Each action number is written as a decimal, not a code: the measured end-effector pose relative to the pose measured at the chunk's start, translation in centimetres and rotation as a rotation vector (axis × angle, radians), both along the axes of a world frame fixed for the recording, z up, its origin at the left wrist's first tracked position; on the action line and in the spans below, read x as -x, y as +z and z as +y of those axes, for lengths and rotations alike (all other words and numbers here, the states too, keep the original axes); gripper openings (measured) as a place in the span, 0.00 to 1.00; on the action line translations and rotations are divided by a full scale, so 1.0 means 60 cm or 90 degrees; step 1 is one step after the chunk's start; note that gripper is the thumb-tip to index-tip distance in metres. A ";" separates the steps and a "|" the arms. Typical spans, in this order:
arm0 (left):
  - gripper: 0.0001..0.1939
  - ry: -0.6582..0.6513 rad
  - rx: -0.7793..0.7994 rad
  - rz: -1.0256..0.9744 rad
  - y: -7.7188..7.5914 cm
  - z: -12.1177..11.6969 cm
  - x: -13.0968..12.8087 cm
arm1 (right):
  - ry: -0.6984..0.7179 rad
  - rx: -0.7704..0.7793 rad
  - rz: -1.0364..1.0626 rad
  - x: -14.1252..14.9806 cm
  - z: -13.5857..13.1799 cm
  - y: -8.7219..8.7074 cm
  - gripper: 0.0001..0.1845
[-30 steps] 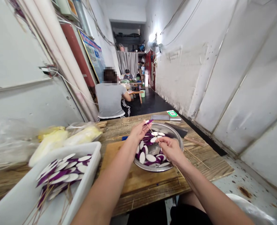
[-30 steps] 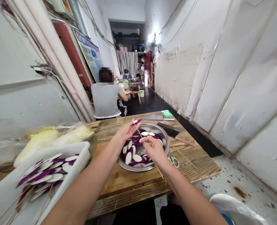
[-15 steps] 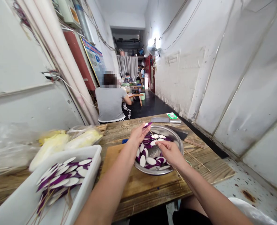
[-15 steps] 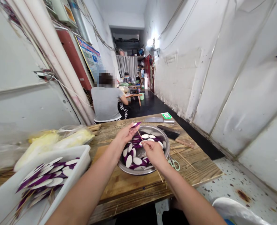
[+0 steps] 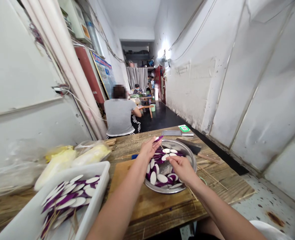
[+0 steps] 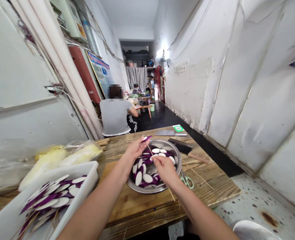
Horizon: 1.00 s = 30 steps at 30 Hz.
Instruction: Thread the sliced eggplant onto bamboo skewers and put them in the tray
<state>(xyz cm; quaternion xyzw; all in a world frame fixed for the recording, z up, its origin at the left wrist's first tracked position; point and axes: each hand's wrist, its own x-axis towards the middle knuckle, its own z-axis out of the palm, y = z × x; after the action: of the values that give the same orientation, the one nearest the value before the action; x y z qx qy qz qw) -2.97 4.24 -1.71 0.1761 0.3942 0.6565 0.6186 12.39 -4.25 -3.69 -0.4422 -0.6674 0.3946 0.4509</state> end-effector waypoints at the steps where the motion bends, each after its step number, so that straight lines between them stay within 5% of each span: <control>1: 0.01 0.000 0.001 -0.001 0.000 0.000 0.000 | -0.001 0.001 0.000 0.000 0.000 0.001 0.18; 30: 0.04 -0.007 -0.045 0.104 0.006 -0.017 -0.011 | 0.003 -0.048 -0.078 0.004 -0.003 0.002 0.17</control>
<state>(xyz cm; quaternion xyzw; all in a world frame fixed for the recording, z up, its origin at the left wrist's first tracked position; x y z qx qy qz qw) -2.29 3.22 -1.37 0.2526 0.4188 0.6503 0.5813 12.17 -4.42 -3.57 -0.4464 -0.7093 0.3423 0.4248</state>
